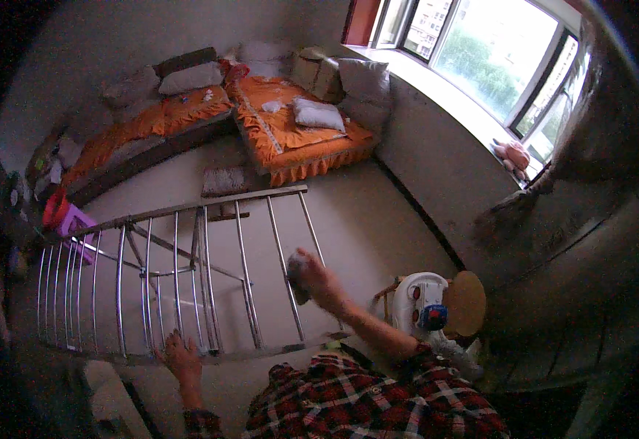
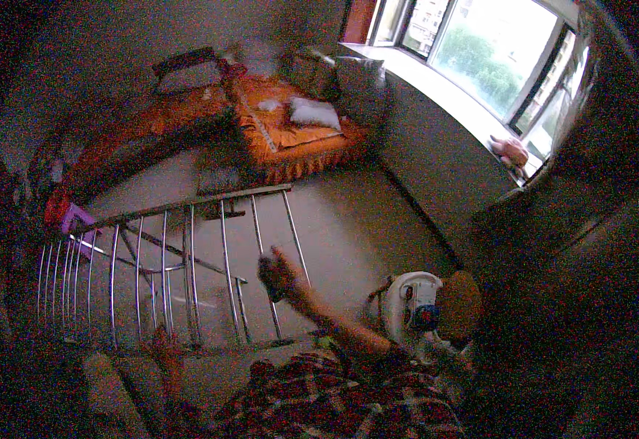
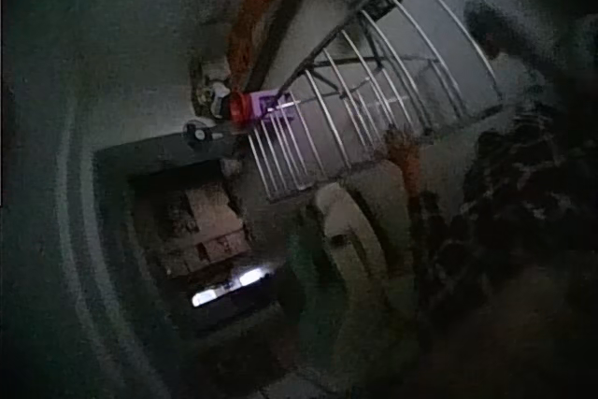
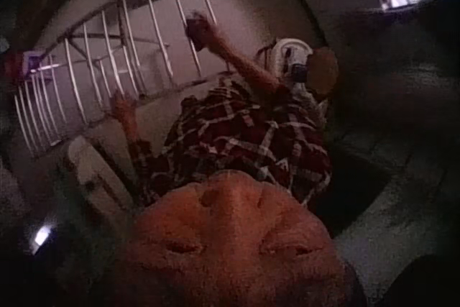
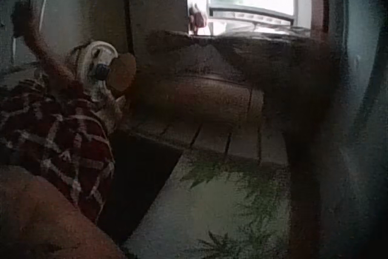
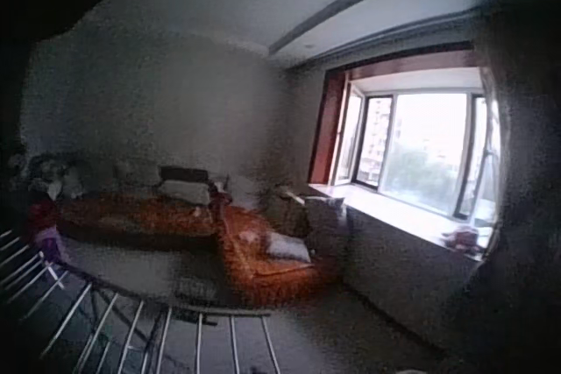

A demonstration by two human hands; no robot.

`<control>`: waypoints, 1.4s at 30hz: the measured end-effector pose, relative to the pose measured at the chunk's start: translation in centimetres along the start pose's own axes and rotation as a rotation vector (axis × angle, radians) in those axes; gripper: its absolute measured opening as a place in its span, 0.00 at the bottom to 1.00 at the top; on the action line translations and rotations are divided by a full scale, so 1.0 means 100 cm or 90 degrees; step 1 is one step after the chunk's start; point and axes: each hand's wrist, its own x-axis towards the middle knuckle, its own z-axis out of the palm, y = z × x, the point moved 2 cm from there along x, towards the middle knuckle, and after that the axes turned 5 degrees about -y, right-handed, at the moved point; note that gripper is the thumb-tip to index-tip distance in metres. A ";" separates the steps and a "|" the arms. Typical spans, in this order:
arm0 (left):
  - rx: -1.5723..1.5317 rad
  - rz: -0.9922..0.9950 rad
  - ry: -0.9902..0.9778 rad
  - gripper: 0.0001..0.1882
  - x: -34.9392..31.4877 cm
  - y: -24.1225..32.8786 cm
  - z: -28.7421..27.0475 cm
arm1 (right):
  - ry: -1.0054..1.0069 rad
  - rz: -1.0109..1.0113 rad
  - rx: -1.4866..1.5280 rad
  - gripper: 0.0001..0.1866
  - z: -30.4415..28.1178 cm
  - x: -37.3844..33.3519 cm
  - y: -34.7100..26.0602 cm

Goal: The person wipes a window sill with a cloth, then moves into the room to fold a metal drying rack. They then wash the cloth in a red basin of water and wring it out.

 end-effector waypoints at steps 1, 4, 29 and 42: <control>-0.010 0.006 -0.002 0.26 0.003 -0.002 0.002 | -0.005 -0.115 -0.104 0.12 0.017 0.005 0.016; -0.022 0.027 -0.027 0.25 0.013 -0.007 0.016 | -0.078 0.051 0.090 0.13 0.064 -0.003 0.116; -0.169 0.072 0.174 0.21 -0.021 0.002 -0.007 | -0.130 0.164 -0.352 0.25 0.086 0.082 0.154; -0.125 0.087 0.188 0.21 -0.091 -0.004 -0.032 | -0.182 0.029 -0.284 0.24 0.026 0.210 0.135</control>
